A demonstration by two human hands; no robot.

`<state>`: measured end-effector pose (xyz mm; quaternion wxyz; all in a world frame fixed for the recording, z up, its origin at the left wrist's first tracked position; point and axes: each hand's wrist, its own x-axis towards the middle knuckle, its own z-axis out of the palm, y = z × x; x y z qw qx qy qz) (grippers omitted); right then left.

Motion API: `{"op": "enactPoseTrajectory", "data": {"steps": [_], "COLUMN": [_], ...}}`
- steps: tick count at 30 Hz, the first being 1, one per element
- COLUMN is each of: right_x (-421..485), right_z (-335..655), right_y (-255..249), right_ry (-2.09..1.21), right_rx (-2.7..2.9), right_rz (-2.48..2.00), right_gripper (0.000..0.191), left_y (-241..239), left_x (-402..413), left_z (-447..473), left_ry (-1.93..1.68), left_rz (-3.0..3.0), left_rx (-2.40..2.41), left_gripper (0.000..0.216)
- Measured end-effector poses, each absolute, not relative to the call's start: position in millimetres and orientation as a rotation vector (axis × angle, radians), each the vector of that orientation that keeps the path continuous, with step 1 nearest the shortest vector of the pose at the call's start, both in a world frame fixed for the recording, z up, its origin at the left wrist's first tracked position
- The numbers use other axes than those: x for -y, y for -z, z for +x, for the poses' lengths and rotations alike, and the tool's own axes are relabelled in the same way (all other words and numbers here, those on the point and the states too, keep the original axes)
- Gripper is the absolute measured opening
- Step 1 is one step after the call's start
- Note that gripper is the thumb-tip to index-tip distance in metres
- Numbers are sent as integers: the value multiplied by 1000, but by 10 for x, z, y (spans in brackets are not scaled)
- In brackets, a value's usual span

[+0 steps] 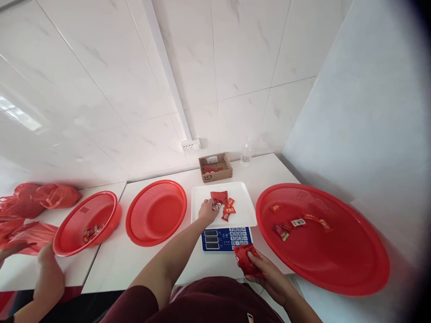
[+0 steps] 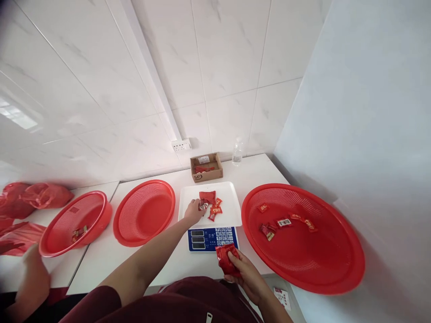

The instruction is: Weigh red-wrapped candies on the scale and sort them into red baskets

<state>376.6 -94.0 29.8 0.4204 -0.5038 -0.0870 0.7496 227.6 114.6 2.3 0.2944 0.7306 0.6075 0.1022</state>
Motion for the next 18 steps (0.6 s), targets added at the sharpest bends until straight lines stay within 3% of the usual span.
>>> {"op": "enactPoseTrajectory", "data": {"steps": [6, 11, 18], "right_x": [771, 645, 559], "right_z": [3702, 3771, 3755], "right_y": [-309, -321, -295], "right_ry": [-1915, -1928, -1928], "right_rx": [264, 300, 293], "right_rz": [-1247, -1269, -1269], "right_gripper": [39, 41, 41], "left_y": [-83, -385, -360], "left_x": [-1166, -1210, -1283], "left_z": [1912, 1149, 994], "left_ry": [-563, -821, -525], "left_rz": [1749, 1644, 2143], "left_rx": [-1639, -1823, -1991], "left_gripper": [10, 32, 57]}}
